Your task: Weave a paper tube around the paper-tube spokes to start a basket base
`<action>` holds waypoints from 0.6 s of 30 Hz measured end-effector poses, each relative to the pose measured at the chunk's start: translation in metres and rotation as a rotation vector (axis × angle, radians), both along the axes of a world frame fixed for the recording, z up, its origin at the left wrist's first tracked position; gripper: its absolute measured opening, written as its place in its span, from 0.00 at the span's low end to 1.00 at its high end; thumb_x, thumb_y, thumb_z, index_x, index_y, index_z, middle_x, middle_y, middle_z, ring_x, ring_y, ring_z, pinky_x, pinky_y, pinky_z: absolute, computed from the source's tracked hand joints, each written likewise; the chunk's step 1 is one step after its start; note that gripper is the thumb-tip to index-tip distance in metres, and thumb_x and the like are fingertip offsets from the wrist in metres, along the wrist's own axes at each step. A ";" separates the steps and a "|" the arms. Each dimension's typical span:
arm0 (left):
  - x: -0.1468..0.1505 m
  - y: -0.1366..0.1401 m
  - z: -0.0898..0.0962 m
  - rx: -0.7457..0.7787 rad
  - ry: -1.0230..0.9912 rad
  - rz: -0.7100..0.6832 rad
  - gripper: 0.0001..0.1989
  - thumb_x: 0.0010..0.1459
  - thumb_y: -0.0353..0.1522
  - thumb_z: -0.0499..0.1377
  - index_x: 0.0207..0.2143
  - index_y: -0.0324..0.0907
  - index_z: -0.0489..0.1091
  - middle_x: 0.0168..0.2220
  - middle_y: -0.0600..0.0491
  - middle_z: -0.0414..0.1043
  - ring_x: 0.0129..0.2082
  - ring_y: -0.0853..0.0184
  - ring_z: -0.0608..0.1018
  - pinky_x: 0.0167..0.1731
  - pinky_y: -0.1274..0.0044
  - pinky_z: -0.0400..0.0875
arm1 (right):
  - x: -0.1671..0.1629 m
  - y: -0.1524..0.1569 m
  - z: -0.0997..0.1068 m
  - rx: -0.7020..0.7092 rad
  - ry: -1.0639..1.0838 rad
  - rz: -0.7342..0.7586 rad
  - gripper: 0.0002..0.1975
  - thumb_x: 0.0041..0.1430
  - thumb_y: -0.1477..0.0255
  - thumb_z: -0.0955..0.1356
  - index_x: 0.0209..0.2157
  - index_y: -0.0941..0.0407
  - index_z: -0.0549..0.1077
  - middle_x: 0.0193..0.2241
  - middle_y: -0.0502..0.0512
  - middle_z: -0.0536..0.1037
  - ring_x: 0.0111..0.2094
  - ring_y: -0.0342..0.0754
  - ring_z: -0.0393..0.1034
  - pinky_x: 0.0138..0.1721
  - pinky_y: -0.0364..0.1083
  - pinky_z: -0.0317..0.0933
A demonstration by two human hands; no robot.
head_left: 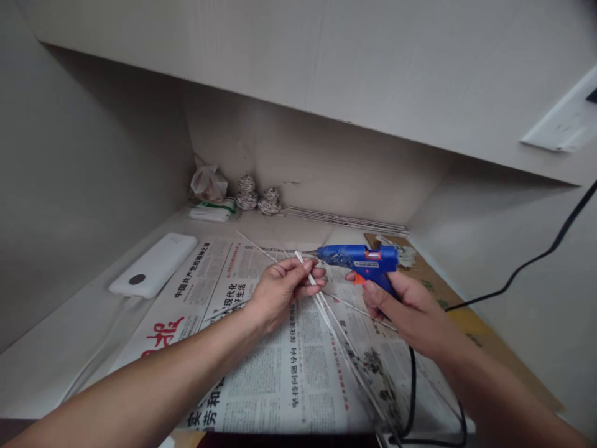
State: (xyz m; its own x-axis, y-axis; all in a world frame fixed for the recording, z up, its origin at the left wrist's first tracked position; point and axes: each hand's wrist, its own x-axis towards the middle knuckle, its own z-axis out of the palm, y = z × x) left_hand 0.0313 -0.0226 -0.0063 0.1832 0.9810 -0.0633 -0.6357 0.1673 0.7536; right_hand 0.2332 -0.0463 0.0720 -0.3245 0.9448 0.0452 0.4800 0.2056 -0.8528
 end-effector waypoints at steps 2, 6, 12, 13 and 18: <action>0.000 0.000 -0.001 -0.009 -0.011 0.001 0.08 0.56 0.30 0.62 0.37 0.33 0.73 0.36 0.43 0.78 0.33 0.68 0.81 0.34 0.81 0.77 | -0.002 0.000 0.000 0.009 -0.011 -0.004 0.17 0.59 0.56 0.65 0.41 0.55 0.72 0.20 0.48 0.66 0.22 0.42 0.58 0.22 0.42 0.55; 0.001 0.000 -0.002 -0.007 -0.027 -0.002 0.08 0.57 0.30 0.61 0.38 0.33 0.74 0.38 0.42 0.78 0.34 0.67 0.81 0.35 0.79 0.77 | -0.002 0.002 -0.003 0.014 -0.034 -0.011 0.18 0.59 0.56 0.65 0.42 0.55 0.72 0.21 0.48 0.67 0.21 0.41 0.58 0.22 0.42 0.54; 0.001 -0.002 0.000 0.071 -0.042 -0.036 0.09 0.58 0.30 0.60 0.41 0.36 0.71 0.39 0.44 0.77 0.33 0.70 0.79 0.32 0.81 0.75 | 0.000 0.005 -0.006 0.033 -0.030 0.003 0.18 0.60 0.56 0.65 0.41 0.56 0.72 0.23 0.49 0.68 0.22 0.41 0.58 0.23 0.41 0.54; 0.001 -0.002 0.000 0.084 -0.043 -0.037 0.09 0.58 0.30 0.60 0.42 0.36 0.70 0.39 0.44 0.77 0.32 0.70 0.79 0.31 0.82 0.74 | 0.001 0.005 -0.006 0.035 -0.027 0.002 0.18 0.60 0.56 0.65 0.41 0.56 0.72 0.23 0.49 0.67 0.22 0.41 0.58 0.23 0.41 0.54; 0.000 -0.002 0.001 0.113 -0.036 -0.034 0.09 0.59 0.31 0.60 0.41 0.38 0.66 0.40 0.44 0.76 0.34 0.70 0.78 0.31 0.82 0.72 | 0.005 0.005 -0.007 0.019 -0.013 -0.009 0.18 0.60 0.56 0.65 0.43 0.55 0.72 0.23 0.48 0.67 0.23 0.41 0.59 0.24 0.41 0.55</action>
State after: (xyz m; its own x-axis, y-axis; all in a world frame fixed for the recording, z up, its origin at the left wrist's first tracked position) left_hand 0.0313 -0.0243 -0.0058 0.2163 0.9748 0.0550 -0.6578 0.1039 0.7460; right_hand 0.2378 -0.0416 0.0650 -0.3165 0.9467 0.0594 0.4928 0.2176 -0.8425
